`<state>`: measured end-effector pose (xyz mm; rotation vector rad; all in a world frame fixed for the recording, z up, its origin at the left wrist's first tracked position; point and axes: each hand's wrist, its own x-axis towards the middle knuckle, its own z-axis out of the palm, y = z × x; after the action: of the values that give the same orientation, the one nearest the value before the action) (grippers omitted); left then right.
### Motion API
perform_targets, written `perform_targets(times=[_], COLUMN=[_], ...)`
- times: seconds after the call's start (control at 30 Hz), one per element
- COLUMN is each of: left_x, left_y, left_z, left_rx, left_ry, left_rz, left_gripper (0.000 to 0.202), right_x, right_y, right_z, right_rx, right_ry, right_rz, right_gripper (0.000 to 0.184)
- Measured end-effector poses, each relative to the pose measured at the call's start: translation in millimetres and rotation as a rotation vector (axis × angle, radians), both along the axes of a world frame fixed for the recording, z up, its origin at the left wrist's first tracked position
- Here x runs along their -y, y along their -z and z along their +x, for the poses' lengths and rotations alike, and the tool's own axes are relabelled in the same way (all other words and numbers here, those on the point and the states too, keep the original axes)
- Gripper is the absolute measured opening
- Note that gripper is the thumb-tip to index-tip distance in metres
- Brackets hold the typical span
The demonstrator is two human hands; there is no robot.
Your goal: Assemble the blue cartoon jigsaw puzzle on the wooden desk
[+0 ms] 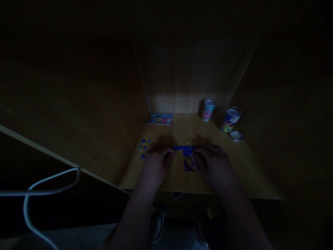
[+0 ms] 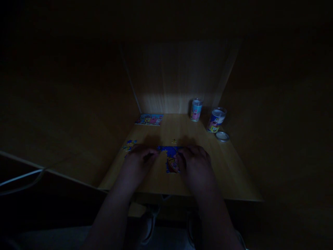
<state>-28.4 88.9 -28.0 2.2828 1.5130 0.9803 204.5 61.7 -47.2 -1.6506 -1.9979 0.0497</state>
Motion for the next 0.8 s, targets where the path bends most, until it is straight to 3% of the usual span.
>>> perform_targets(times=[0.3, 0.53, 0.8], left_x=[-0.5, 0.2, 2.2], left_y=[3.9, 1.1, 3.1], left_z=[-0.4, -0.1, 6.0], left_rx=[0.010, 0.015, -0.161], left_ry=[-0.043, -0.145, -0.073], left_rz=[-0.021, 0.013, 0.089], left_gripper=[0.011, 0.021, 0.009], right_x=[0.7, 0.9, 1.4], right_y=[-0.7, -2.8, -2.1], right_z=[-0.2, -0.7, -0.9], right_rx=[0.001, -0.003, -0.009], right_ry=[0.000, 0.003, 0.004], right_rz=[0.016, -0.001, 0.005], right_gripper=[0.021, 0.021, 0.022])
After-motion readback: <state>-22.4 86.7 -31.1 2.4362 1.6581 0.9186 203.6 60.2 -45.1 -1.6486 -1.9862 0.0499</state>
